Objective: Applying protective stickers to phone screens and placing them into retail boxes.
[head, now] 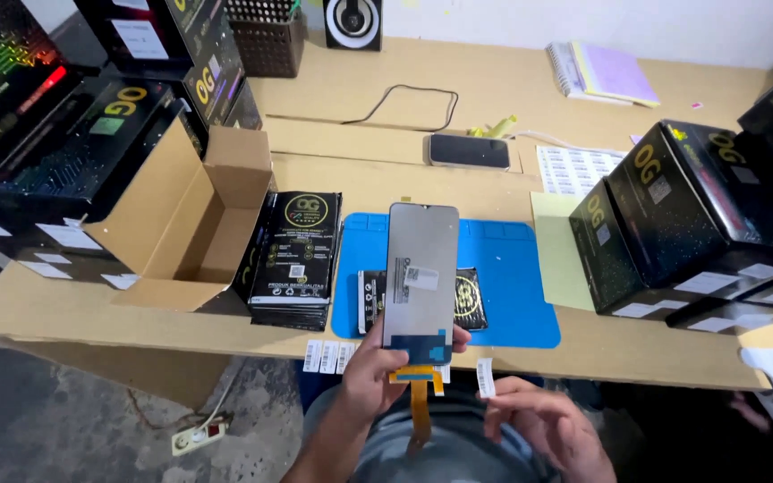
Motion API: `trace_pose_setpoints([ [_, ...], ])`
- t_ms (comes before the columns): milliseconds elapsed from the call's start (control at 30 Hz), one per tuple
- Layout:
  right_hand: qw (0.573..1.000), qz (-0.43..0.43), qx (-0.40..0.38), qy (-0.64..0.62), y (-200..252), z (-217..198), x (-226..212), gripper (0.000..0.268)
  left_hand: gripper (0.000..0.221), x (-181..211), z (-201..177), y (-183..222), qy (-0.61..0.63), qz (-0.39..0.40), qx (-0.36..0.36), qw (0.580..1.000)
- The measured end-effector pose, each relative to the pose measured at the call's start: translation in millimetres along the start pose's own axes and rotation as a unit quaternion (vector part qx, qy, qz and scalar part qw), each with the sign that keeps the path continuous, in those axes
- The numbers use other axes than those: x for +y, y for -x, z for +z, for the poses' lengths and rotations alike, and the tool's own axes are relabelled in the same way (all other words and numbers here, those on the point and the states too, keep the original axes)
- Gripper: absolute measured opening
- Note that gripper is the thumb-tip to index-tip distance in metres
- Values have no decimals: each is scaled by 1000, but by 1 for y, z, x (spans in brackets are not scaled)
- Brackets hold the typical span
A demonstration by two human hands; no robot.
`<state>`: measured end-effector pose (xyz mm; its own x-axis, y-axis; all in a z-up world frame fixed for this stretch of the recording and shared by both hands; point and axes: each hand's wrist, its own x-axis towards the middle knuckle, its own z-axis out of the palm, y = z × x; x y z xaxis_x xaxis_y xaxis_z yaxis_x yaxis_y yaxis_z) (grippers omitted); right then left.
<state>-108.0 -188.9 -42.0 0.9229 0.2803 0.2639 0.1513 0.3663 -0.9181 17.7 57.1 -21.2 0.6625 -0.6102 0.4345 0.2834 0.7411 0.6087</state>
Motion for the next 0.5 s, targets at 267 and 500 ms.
trace_pose_setpoints([
  [267,978,-178,72,86,-30,20,-20,27,73,12,16,0,7,-75,-21,997],
  [500,822,-319,203,425,-85,49,-65,36,73,-1,17,2,31,-153,-28,987],
])
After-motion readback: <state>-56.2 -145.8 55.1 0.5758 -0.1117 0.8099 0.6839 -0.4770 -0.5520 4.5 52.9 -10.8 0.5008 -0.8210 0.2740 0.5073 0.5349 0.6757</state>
